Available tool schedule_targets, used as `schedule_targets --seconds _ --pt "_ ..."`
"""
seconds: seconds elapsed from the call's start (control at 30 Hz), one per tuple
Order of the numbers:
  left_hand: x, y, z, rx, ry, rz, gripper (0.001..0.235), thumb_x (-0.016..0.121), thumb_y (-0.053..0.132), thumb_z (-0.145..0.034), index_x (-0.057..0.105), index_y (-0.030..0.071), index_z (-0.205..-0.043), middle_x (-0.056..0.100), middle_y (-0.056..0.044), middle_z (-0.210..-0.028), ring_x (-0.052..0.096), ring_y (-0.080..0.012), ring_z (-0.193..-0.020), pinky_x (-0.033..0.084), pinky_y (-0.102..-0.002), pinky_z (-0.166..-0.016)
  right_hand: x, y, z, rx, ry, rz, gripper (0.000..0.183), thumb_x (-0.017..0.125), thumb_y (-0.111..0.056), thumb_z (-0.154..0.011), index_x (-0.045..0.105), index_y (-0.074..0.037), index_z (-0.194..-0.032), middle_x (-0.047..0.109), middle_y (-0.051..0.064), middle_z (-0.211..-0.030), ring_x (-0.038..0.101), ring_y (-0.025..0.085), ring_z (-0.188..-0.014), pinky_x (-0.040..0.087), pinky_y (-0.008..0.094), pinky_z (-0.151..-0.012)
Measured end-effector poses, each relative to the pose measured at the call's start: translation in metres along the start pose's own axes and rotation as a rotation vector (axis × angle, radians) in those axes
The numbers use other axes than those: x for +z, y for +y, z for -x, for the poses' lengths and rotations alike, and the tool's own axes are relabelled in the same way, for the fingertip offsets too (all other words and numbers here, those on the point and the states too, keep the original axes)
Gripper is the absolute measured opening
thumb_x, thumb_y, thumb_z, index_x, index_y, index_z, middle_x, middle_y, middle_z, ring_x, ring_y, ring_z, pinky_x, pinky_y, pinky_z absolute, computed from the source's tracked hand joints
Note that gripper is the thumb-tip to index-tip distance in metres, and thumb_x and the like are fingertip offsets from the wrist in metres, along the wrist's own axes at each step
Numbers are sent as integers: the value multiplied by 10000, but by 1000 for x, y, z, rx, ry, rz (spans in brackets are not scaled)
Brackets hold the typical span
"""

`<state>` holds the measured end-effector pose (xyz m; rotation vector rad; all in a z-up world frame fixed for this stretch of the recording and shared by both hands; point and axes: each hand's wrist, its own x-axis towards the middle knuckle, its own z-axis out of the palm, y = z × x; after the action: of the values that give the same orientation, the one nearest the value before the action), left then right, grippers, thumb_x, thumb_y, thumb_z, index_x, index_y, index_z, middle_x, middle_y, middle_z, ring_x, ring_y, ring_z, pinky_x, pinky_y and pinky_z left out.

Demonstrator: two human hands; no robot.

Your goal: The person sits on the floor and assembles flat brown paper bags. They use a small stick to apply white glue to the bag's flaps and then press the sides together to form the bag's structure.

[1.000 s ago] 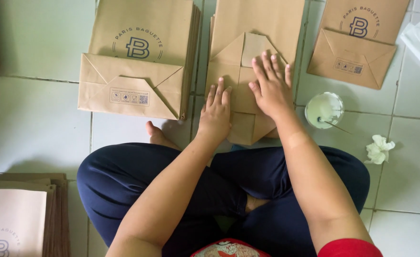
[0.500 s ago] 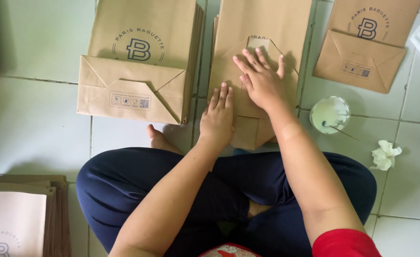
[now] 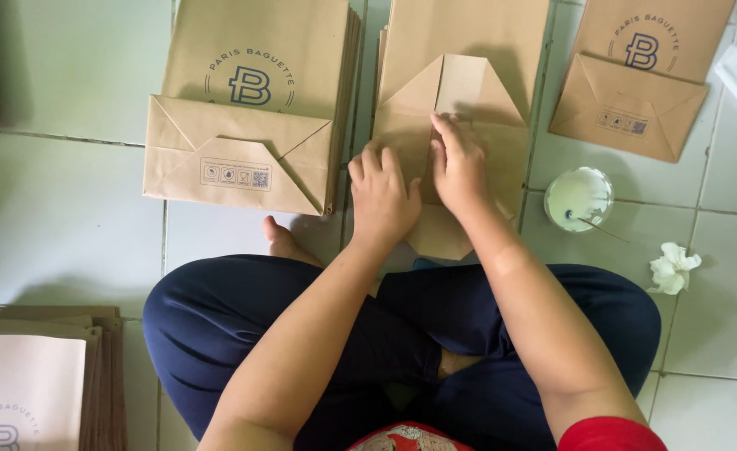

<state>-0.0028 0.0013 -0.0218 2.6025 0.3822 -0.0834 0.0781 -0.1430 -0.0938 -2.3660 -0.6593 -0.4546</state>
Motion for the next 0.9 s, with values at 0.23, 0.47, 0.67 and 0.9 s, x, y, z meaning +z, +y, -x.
schedule_targets --seconds 0.23,0.47,0.67,0.9 --pt "3 -4 -5 -97 -62 246 738 751 241 -887 354 80 -1487 342 -196 -1472 396 -428 -1356 558 -577 -989 -4 -23 18 486 -143 -445 578 519 37 -1026 389 -129 -1564 557 273 -1413 531 451 -1344 519 527 -1040" --pt "2 -10 -12 -214 -74 545 652 701 196 -907 370 129 -1466 379 -204 -1460 389 -472 -1378 503 -589 -1042 -11 -18 13 972 -100 -1116 572 511 -27 -1037 403 -229 -1561 603 103 -1385 618 167 -1210 561 309 -850" --pt "-18 1 -7 -248 -103 530 708 727 300 -884 368 143 -1474 371 -198 -1481 378 -470 -1393 475 -629 -1044 -16 7 9 1110 -235 -1290 572 584 -143 -1001 444 -262 -1543 686 102 -1339 710 193 -1149 536 298 -748" --pt "-14 2 -9 -300 -155 468 737 717 397 -886 344 200 -1489 374 -158 -1510 395 -433 -1410 432 -627 -1063 3 0 20 1128 -286 -931 507 639 -181 -988 528 -157 -1482 674 8 -1208 633 151 -1001 523 307 -719"
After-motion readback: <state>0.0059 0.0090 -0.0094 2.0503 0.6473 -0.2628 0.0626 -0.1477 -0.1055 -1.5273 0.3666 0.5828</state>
